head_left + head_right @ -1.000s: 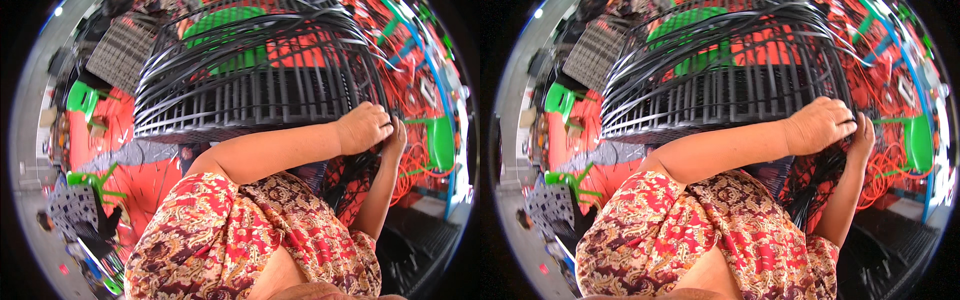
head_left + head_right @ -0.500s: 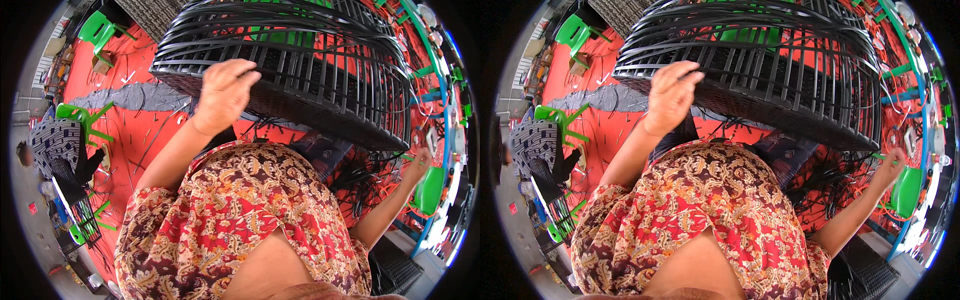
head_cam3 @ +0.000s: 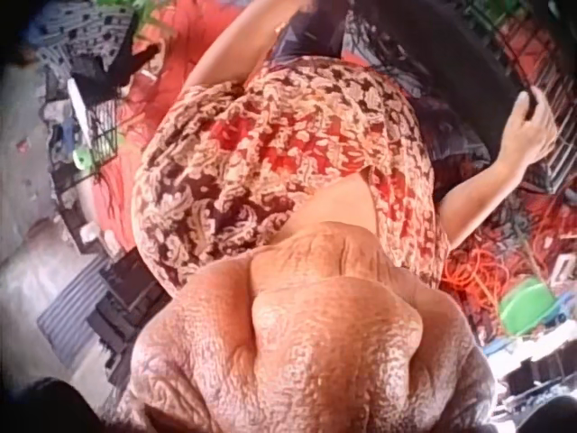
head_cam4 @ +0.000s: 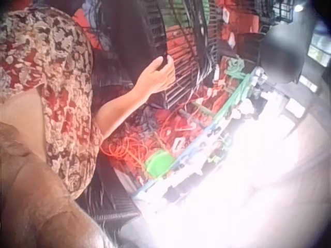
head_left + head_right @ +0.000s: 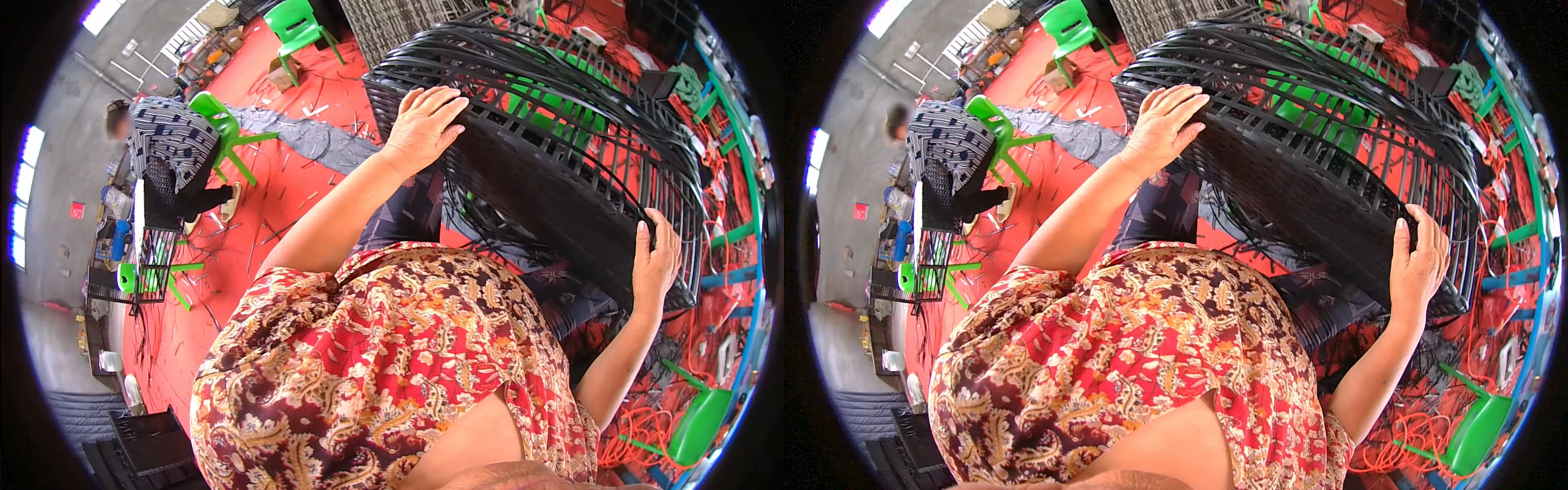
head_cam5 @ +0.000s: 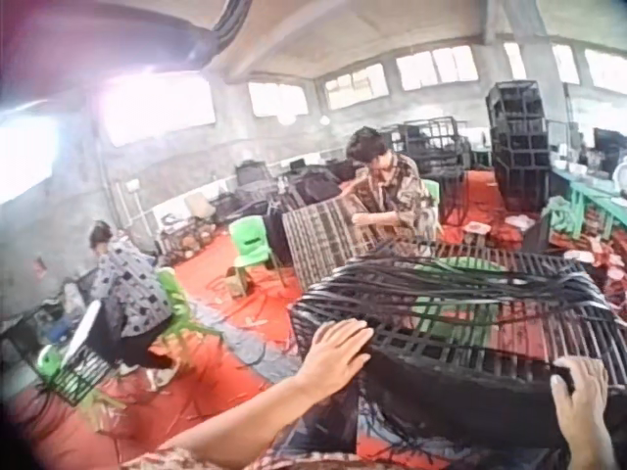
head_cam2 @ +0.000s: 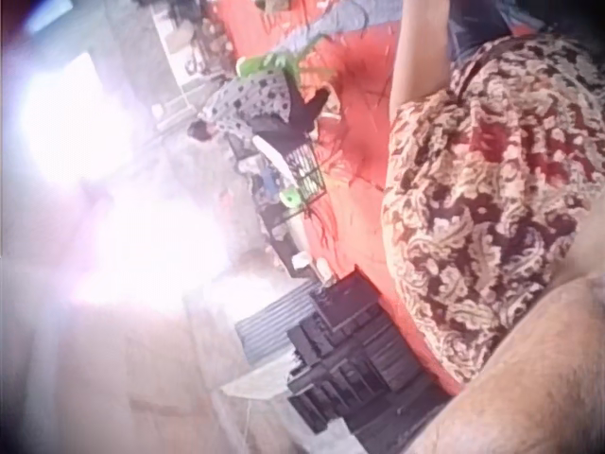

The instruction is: The person weaves a black plastic basket by hand, threading black plastic strips through the basket's frame. They repeatedly pull strips through openings, adjust tension, and rotate the basket to continue weaving around its circumference.

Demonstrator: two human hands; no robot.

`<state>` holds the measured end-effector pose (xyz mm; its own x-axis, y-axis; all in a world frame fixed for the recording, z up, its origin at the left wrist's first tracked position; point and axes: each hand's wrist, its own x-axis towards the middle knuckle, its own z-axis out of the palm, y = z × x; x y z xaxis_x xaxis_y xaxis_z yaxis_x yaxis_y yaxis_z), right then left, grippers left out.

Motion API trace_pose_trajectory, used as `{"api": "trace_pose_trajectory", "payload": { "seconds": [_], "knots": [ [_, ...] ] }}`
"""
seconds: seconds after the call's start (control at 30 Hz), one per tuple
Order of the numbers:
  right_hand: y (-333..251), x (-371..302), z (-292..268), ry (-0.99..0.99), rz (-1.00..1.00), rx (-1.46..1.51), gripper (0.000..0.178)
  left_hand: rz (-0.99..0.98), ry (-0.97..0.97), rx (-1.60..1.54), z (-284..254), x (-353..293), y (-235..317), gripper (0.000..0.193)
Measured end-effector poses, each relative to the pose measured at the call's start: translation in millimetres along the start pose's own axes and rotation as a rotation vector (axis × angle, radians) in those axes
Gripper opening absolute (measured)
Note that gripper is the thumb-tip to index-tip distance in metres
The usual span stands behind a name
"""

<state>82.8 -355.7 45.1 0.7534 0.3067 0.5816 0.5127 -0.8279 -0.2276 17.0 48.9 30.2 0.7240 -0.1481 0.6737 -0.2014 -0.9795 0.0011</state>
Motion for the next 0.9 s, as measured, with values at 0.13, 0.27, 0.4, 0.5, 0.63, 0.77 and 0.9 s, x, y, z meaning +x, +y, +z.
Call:
{"api": "trace_pose_trajectory", "payload": {
  "seconds": [0.13, 0.27, 0.4, 0.5, 0.63, 0.77, 0.9],
  "knots": [
    [8.9, 10.6, 2.6, -0.028, 0.008, 0.013, 0.023, 0.036, 0.031, -0.011, -10.4, 20.0, 2.3, 0.043],
    [47.2, 13.6, 1.5, -0.068, 0.002, 0.177, 0.021, 0.089, 0.123, -0.037, -21.3, 42.5, 24.7, 0.043],
    [59.7, 1.3, -10.7, -0.105, 0.101, 0.199, 0.022, 0.058, 0.128, -0.063, -24.9, 39.4, 40.9, 0.041],
    [53.5, -9.9, -20.9, -0.097, 0.080, 0.146, 0.021, 0.029, 0.080, -0.127, -19.6, 23.3, 42.5, 0.044],
    [74.7, -40.0, -16.7, -0.045, 0.104, 0.088, 0.020, -0.061, 0.256, -0.139, -17.4, 4.4, 36.1, 0.052],
    [82.3, -57.7, -22.4, -0.020, 0.123, 0.044, 0.018, -0.675, 0.360, -0.594, 0.2, -22.9, -30.6, 0.062],
    [83.3, -55.2, -26.5, -0.042, 0.103, 0.073, 0.018, -0.894, 0.014, -1.256, 34.3, -66.8, -53.5, 0.060]
  ]
}}
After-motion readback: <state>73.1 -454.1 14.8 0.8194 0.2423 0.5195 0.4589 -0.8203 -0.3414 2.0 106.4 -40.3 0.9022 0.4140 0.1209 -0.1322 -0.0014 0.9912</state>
